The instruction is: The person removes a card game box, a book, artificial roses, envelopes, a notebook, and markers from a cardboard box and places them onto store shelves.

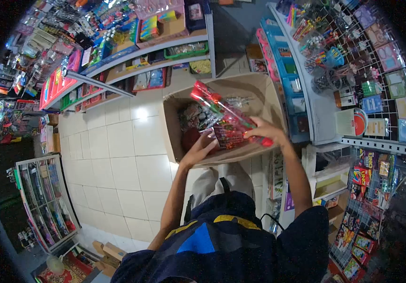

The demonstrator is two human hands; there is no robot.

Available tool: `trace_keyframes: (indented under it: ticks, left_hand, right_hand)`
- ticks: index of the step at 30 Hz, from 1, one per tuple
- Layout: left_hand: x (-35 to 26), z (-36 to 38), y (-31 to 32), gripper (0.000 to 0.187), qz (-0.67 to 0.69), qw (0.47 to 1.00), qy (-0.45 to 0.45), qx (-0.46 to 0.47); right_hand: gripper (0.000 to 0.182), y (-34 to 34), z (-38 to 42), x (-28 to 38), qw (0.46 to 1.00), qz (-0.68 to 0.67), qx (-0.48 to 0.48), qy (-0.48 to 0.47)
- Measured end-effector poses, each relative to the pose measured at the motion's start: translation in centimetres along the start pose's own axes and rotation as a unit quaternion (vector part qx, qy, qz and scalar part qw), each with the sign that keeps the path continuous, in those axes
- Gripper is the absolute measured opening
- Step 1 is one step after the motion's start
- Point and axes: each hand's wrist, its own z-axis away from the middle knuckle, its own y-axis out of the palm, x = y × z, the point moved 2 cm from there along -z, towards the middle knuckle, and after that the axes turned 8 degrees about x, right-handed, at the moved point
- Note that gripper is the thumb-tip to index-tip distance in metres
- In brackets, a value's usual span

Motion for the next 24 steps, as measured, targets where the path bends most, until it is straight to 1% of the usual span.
trace_keyframes:
  ticks: [2,3,4,5,6,7,8,9,10,11,12,13,16,17,18,20,21,24]
  left_hand:
    - [-2.7,-0.7,1.8,0.065,0.095,0.993,0.042,-0.049]
    - [-4.7,-0.6,2.9,0.058,0.112,0.987,0.085,-0.072]
    - [-4.3,-1.4,2.8,0.048,0.139,0.98,0.099,-0.1]
    - [-4.7,-1.8,3.0,0.04,0.164,0.971,0.114,-0.128]
    - [-5.1,-1.9,3.1,0.035,0.196,0.962,0.133,-0.133]
    - [-6.1,-1.5,3.3,0.03,0.215,0.95,0.192,-0.123]
    - [-6.7,-1.2,3.3,0.029,0.224,0.946,0.197,-0.129]
    - [-7.3,-0.7,3.0,0.028,0.234,0.942,0.201,-0.133]
    - [-7.8,-0.1,2.9,0.027,0.244,0.938,0.203,-0.138]
    - [-9.5,1.1,3.1,0.027,0.249,0.939,0.205,-0.118]
    - [-6.6,-0.1,1.3,0.029,0.234,0.942,0.207,-0.122]
    - [-6.9,0.5,1.2,0.029,0.229,0.943,0.208,-0.124]
    - [-7.9,1.0,1.0,0.03,0.201,0.94,0.235,-0.142]
    - [-8.0,1.1,1.1,0.03,0.19,0.938,0.246,-0.151]
    - [-8.0,1.2,1.0,0.03,0.195,0.94,0.241,-0.143]
    - [-7.8,1.4,0.7,0.03,0.204,0.943,0.231,-0.129]
    - [-7.6,1.4,0.6,0.028,0.23,0.938,0.226,-0.127]
    - [-6.9,1.3,-0.6,0.027,0.194,0.945,0.22,-0.147]
  right_hand:
    - [0.057,4.3,0.6,1.7,0.998,-0.055,0.009,-0.04]
    - [0.058,6.2,0.7,2.0,0.998,-0.053,0.011,-0.042]
    - [0.06,7.9,0.7,2.4,0.998,-0.052,0.012,-0.045]
    - [0.065,9.8,1.0,3.5,0.996,-0.042,0.054,-0.057]
    - [0.068,10.8,0.3,3.4,0.994,-0.031,0.034,-0.095]
    - [0.07,11.5,-0.4,2.9,0.993,-0.015,0.024,-0.115]
    - [0.072,12.0,-0.7,2.9,0.991,0.0,0.013,-0.136]
    - [0.075,12.4,-0.5,3.1,0.983,0.06,-0.021,-0.173]
    - [0.077,12.4,-0.6,2.9,0.982,0.052,-0.025,-0.182]
    - [0.079,12.2,-1.3,2.5,0.98,0.045,-0.028,-0.192]
    - [0.081,12.1,-1.8,1.9,0.979,0.036,-0.03,-0.201]
    - [0.087,12.0,-1.9,2.5,0.982,0.039,-0.021,-0.184]
    - [0.091,12.3,-1.5,3.8,0.986,0.047,0.006,-0.161]
    - [0.089,12.3,-2.1,3.0,0.976,0.112,-0.047,-0.18]
    - [0.088,12.5,-2.1,2.8,0.967,0.145,-0.052,-0.201]
    - [0.087,14.1,-0.8,5.0,0.945,0.21,-0.06,-0.242]
    - [0.08,14.4,-0.6,5.4,0.946,0.212,-0.043,-0.242]
    - [0.07,14.3,-0.8,4.7,0.957,0.19,-0.058,-0.211]
